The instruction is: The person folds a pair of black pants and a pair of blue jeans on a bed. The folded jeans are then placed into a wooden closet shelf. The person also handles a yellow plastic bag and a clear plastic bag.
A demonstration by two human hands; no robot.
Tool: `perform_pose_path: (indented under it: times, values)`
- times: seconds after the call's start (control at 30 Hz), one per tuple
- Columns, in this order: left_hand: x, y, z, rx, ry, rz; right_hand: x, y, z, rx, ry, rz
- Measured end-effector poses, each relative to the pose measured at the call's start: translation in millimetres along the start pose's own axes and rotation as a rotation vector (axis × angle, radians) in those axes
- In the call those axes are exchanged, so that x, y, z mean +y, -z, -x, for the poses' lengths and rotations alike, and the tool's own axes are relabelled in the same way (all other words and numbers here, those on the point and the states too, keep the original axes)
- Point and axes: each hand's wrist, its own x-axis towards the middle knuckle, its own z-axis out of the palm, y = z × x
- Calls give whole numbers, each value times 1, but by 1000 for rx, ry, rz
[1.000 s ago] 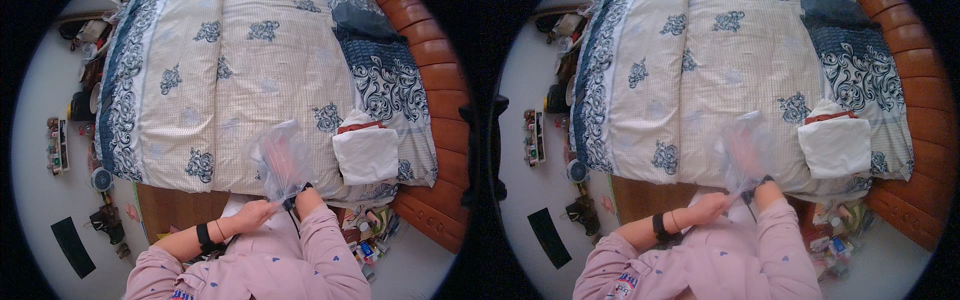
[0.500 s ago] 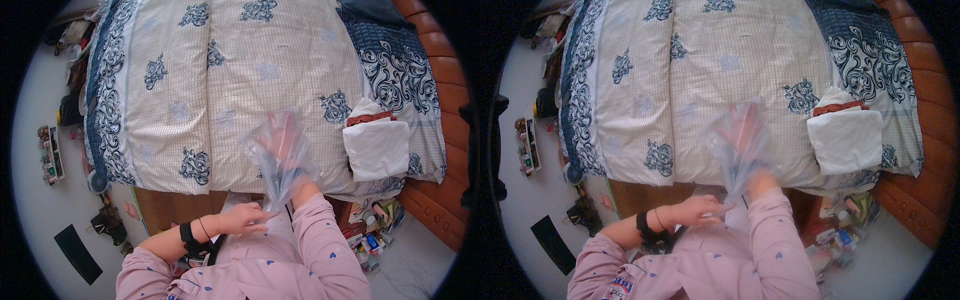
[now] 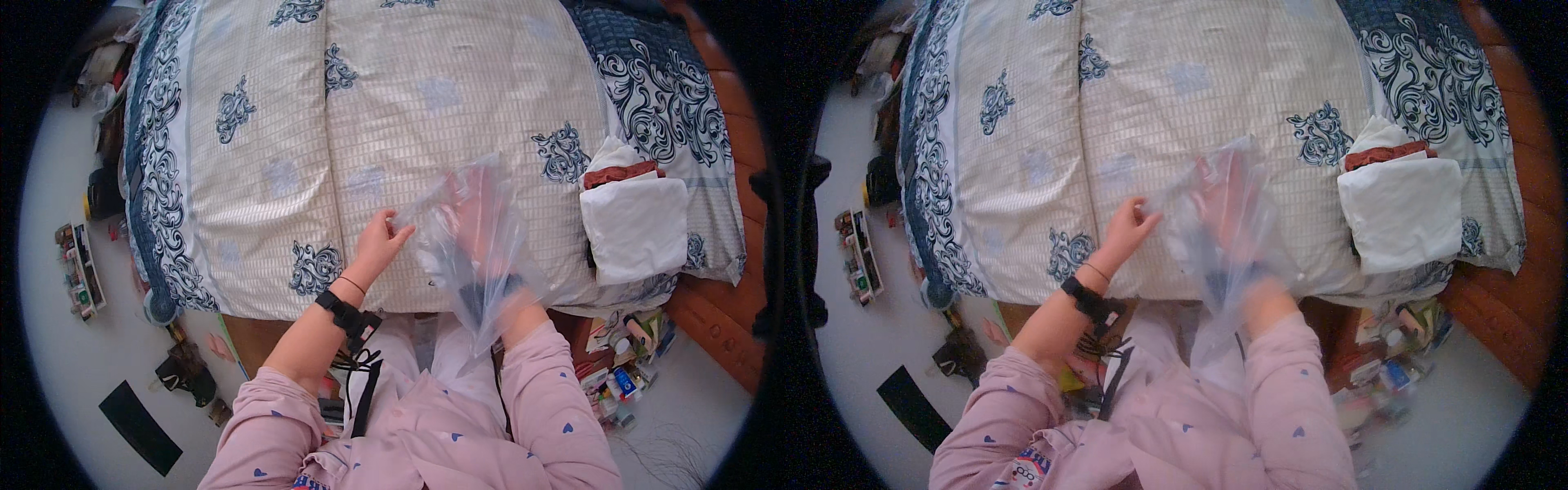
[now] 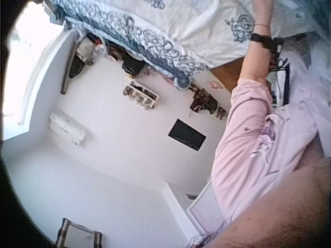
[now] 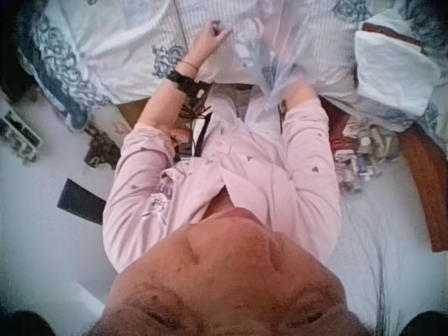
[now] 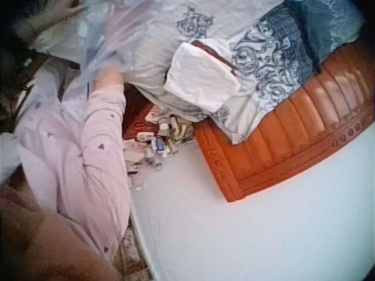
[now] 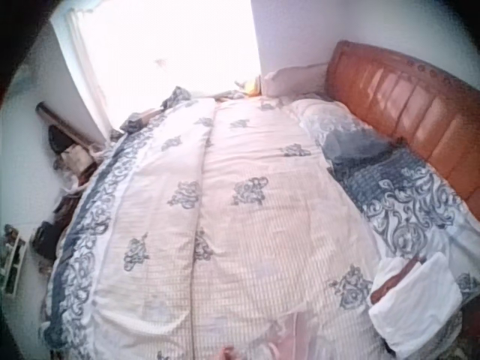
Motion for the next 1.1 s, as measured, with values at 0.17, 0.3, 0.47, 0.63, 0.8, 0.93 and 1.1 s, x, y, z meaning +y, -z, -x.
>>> perform_pose_path:
  times: [0.17, 0.3, 0.47, 0.63, 0.8, 0.93, 1.1]
  values:
    - [-18, -17, -8, 49, 1, 61, -15, -9, 9, -80, 144, -249]
    - [-19, -14, -10, 3, 7, 215, -17, -42, 32, -63, 309, -460]
    - [-21, -15, -15, -26, 54, 252, -7, -38, 44, -13, 490, -262]
    - [-15, -14, -17, -20, 67, 259, 4, -11, 57, -267, 605, -111]
    - [-23, -20, -19, -26, 101, 341, 19, 2, 86, -335, 602, -206]
    - [-20, -14, -18, -72, 86, 259, 33, 11, 109, -276, 644, -156]
    - [-10, -3, -9, -148, 153, 322, 41, 31, 141, -489, 417, -128]
